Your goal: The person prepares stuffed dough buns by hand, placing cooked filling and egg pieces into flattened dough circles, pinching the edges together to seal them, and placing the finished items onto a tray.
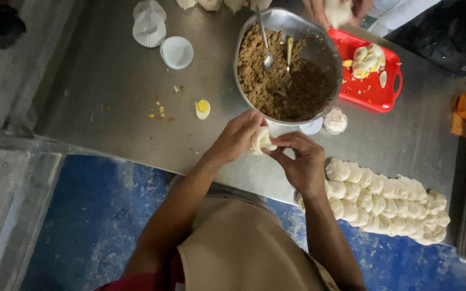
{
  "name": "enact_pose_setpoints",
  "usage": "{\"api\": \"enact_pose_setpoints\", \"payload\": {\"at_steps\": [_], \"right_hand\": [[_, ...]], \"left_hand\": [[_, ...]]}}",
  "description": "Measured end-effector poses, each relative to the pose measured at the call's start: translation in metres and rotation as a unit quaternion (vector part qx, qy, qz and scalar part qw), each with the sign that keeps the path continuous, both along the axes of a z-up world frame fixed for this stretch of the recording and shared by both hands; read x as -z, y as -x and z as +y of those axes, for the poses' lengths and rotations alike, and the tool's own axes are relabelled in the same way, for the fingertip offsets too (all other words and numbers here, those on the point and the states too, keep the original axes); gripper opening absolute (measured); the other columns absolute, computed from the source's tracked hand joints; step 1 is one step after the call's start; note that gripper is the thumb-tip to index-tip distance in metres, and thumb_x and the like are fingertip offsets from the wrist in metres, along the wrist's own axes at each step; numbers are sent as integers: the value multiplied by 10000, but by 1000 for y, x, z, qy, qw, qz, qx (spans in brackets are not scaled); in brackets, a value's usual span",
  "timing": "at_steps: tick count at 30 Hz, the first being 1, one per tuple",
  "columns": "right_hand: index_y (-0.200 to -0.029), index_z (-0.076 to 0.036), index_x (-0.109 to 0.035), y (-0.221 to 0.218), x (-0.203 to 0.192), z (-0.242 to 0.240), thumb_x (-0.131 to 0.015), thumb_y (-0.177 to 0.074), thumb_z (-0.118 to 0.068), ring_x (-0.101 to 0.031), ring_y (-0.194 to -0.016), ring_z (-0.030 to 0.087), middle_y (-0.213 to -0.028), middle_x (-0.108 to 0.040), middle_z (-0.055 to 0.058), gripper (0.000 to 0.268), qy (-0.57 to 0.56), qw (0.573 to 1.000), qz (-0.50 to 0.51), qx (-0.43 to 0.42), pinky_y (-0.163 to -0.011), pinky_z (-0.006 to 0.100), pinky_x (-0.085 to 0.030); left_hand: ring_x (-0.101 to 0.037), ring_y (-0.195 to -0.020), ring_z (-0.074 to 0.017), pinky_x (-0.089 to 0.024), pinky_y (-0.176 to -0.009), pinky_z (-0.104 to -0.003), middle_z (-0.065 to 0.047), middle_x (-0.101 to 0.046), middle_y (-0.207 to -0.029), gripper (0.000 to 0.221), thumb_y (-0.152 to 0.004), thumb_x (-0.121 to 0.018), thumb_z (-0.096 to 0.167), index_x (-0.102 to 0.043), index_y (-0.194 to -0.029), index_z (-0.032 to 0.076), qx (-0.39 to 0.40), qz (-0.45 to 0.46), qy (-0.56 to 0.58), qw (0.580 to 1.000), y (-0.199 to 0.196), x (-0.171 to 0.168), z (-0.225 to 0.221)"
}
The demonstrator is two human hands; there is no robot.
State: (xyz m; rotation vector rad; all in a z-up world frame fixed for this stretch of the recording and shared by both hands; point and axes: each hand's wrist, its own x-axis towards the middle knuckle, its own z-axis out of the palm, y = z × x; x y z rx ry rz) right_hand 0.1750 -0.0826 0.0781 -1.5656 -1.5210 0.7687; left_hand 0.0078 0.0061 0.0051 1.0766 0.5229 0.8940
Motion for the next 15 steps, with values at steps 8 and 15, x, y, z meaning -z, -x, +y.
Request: {"api": "enact_pose_setpoints", "payload": {"at_steps": [8, 15], "right_hand": [[-1064, -26, -742, 0, 6, 3, -889, -759, 0, -643, -835, 105, -953, -723, 26, 340, 27, 997, 68, 0, -775, 274, -559], [-1000, -47, -716, -1, 10, 0, -907, -731, -32, -607, -866, 100, -968, -688, 8, 330, -14, 994, 104, -13, -797, 260, -519]], "left_hand": [[-704, -816, -175, -604, -761, -305, -111, -704, -913, 614, -993, -409, 576, -652, -1015, 13, 143, -46, 219, 964, 18, -19, 15], [-624, -917, -167, -558, -811, -312, -158, -620, -1037, 656, -1126, -371, 580, -623, -1163, -25, 24, 46, -10, 999, 3, 7, 5]]}}
